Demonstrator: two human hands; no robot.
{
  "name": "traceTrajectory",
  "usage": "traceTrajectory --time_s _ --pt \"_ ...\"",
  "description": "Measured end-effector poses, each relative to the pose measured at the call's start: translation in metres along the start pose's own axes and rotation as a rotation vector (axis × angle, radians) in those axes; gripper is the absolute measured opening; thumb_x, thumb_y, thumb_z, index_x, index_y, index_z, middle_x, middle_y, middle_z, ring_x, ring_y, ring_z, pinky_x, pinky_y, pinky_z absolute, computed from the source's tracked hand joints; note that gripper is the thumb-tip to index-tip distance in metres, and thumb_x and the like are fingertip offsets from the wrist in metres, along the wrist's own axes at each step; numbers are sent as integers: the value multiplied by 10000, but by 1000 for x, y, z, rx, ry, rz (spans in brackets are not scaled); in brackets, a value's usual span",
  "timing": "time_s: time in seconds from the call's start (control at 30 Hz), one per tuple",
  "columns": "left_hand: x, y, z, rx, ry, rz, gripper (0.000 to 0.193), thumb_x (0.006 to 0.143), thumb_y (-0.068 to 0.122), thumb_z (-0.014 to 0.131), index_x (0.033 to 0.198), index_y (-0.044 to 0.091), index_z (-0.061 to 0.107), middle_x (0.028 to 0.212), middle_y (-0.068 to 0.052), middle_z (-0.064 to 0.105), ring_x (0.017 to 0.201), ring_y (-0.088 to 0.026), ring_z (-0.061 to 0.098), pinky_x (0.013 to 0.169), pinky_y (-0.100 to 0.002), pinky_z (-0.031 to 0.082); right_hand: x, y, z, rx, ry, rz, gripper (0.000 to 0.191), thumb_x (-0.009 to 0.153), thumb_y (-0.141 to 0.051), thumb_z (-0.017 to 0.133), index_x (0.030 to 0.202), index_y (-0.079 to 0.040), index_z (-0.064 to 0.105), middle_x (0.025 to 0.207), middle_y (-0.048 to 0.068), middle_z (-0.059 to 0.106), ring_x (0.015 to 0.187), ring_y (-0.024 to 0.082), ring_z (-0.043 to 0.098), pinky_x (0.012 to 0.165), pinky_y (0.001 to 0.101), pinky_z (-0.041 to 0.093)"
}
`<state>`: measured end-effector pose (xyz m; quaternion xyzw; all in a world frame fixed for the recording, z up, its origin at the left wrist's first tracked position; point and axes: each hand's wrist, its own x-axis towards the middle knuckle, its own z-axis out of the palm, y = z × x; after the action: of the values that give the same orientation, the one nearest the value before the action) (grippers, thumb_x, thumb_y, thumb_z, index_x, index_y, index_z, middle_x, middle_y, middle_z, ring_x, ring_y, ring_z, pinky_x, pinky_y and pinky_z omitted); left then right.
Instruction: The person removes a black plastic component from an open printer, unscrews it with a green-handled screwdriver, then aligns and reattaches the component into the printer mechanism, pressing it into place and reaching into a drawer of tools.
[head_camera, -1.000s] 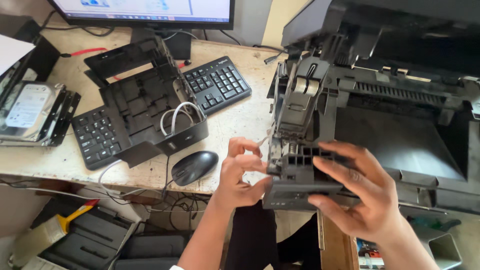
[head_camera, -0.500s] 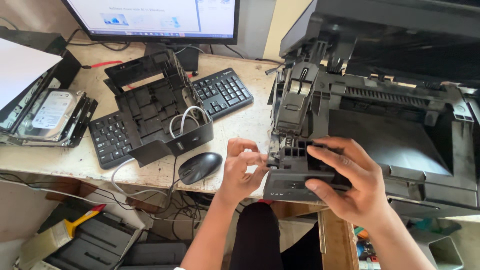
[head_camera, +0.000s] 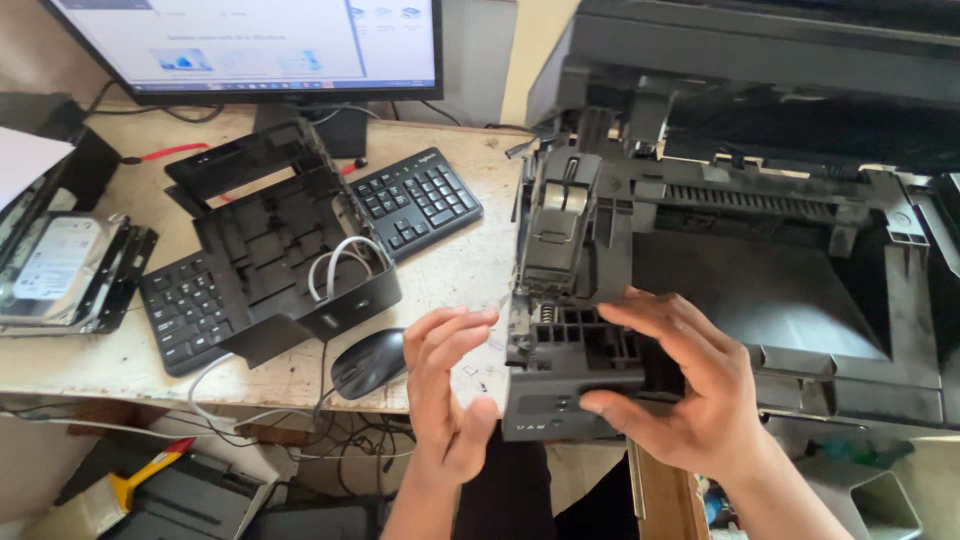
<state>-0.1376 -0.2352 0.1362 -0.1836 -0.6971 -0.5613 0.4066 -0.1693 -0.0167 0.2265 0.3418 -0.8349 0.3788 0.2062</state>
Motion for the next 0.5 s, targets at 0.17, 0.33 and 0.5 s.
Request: traceTrajectory --time_s 0.17,0.33,0.5 --pt "18 13 5 122 -171 65 584 957 413 685 1381 16 621 1395 -118 677 1335 -349 516 1179 -444 404 2 4 -7 -11 -49 -40 735 638 -344 931 1243 -15 672 1118 129 740 1115 308 703 1117 478 483" --pt "21 14 10 155 -137 49 558 920 409 694 1329 29 677 1329 -104 730 1272 -312 545 1096 -422 415 6 12 -29 82 -218 -54 867 652 -389 901 1383 -26 607 1242 161 710 1214 342 657 1134 507 423" --pt "9 14 16 100 -97 -26 569 958 417 695 1341 -4 672 1311 -137 745 1272 -320 574 992 -375 435 6 28 -38 291 -346 41 764 760 -312 822 1443 -65 587 1258 152 719 1147 294 693 934 410 553"
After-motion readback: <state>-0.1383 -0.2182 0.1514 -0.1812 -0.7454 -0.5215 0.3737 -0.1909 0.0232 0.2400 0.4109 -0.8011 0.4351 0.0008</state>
